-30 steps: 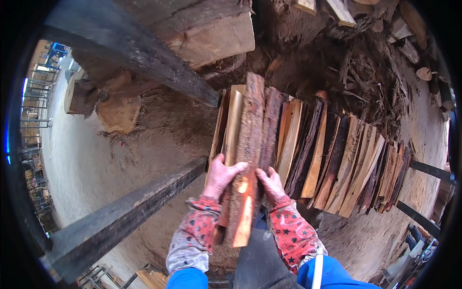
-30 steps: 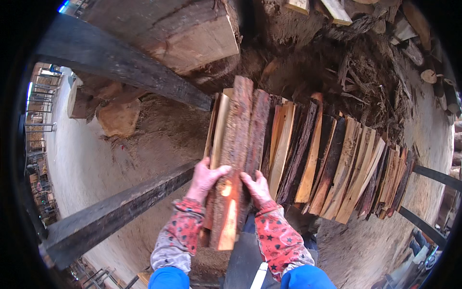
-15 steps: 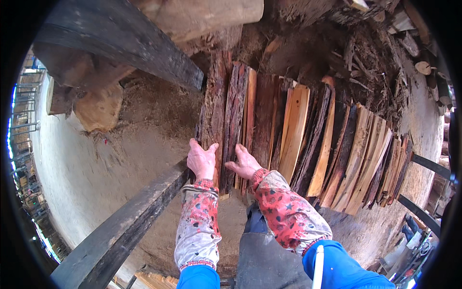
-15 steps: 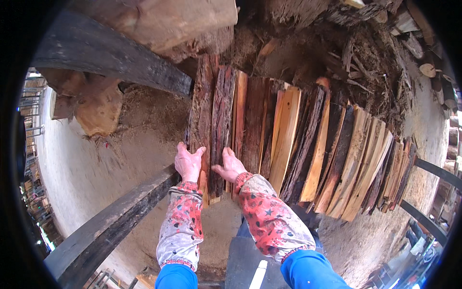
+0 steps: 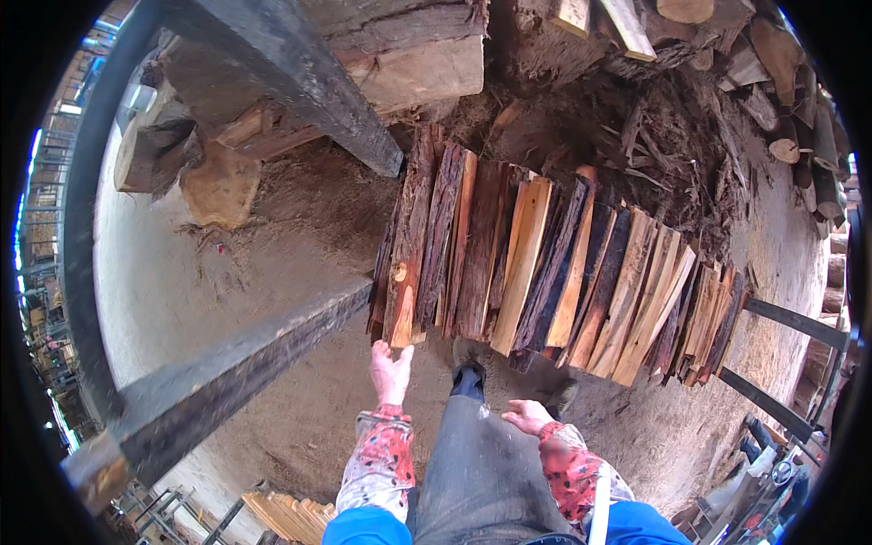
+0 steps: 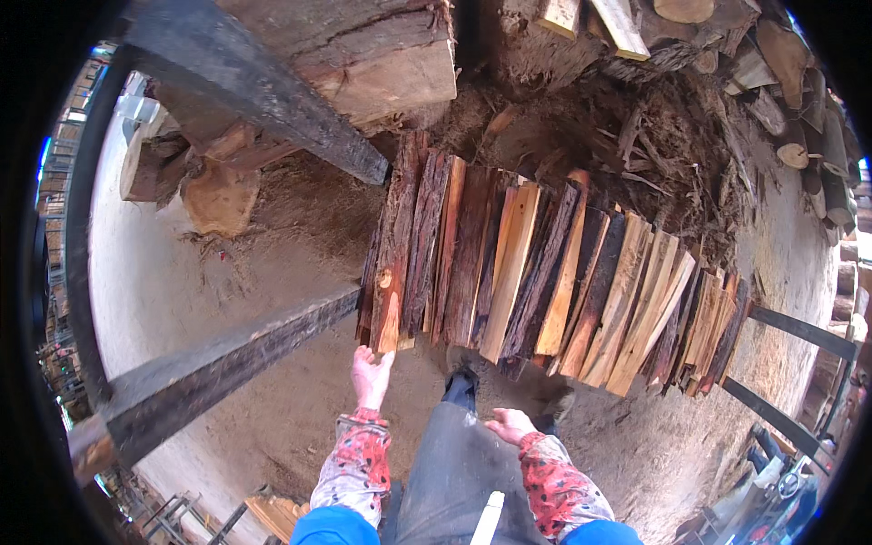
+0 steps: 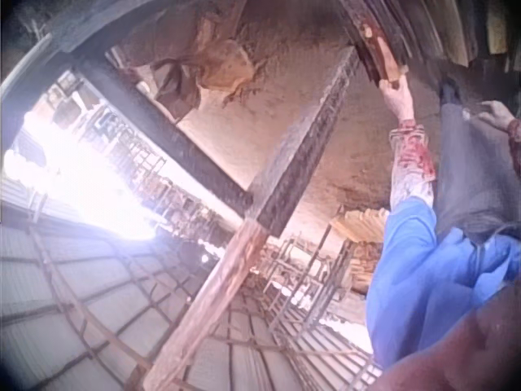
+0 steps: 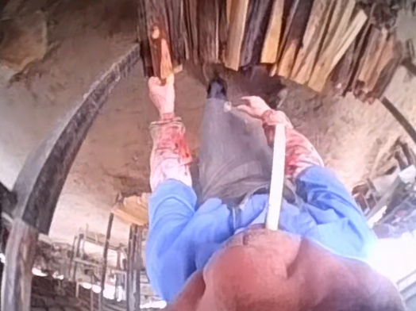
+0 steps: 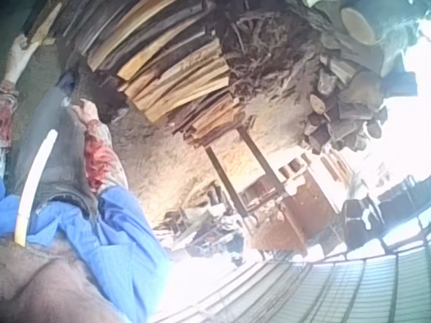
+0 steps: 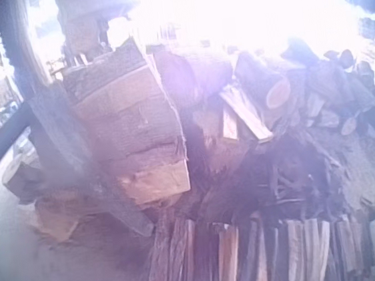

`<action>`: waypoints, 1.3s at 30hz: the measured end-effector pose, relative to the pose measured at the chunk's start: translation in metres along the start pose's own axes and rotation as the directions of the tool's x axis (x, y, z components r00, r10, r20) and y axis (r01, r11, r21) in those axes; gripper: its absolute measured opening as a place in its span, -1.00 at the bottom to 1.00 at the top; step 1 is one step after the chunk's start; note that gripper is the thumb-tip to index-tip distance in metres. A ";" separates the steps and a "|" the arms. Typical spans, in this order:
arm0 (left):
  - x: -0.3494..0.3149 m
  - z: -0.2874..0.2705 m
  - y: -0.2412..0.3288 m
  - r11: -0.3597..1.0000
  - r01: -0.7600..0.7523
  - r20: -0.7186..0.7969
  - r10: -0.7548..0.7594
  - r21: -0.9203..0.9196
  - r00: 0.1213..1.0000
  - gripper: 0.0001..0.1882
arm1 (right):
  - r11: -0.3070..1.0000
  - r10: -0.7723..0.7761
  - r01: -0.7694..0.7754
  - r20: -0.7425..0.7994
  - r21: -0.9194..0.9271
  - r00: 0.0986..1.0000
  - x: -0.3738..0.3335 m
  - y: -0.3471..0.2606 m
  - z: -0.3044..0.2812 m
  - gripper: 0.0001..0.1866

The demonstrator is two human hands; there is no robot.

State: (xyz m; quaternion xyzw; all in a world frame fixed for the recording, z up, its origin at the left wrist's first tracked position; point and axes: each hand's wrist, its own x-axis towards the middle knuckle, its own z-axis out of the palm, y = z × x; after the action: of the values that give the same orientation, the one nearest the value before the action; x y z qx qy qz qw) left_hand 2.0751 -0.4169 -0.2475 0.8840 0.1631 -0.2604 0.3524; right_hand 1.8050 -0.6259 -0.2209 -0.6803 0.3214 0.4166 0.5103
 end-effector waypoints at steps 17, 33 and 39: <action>-0.057 -0.341 0.187 0.450 -0.862 -0.485 0.714 -0.235 0.505 -0.48 | 0.951 -0.043 0.168 -0.427 0.260 0.903 -0.149 0.019 -0.057 -0.44; -0.176 -0.063 0.301 0.321 -0.919 0.219 0.903 0.227 0.370 -0.49 | 0.245 0.870 -0.013 -0.214 0.969 0.445 -0.298 0.159 0.221 -0.65; -0.179 -0.050 0.302 0.307 -0.927 0.298 0.884 0.215 0.361 -0.49 | -0.031 0.882 0.101 -0.020 0.994 0.470 -0.283 0.122 0.303 -0.68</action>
State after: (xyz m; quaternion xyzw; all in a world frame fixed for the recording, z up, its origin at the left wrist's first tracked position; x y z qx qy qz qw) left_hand 2.0897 -0.6107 0.0490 0.8501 -0.4329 -0.0954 0.2845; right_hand 1.5013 -0.3645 -0.0595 -0.1229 0.8776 -0.0543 0.4601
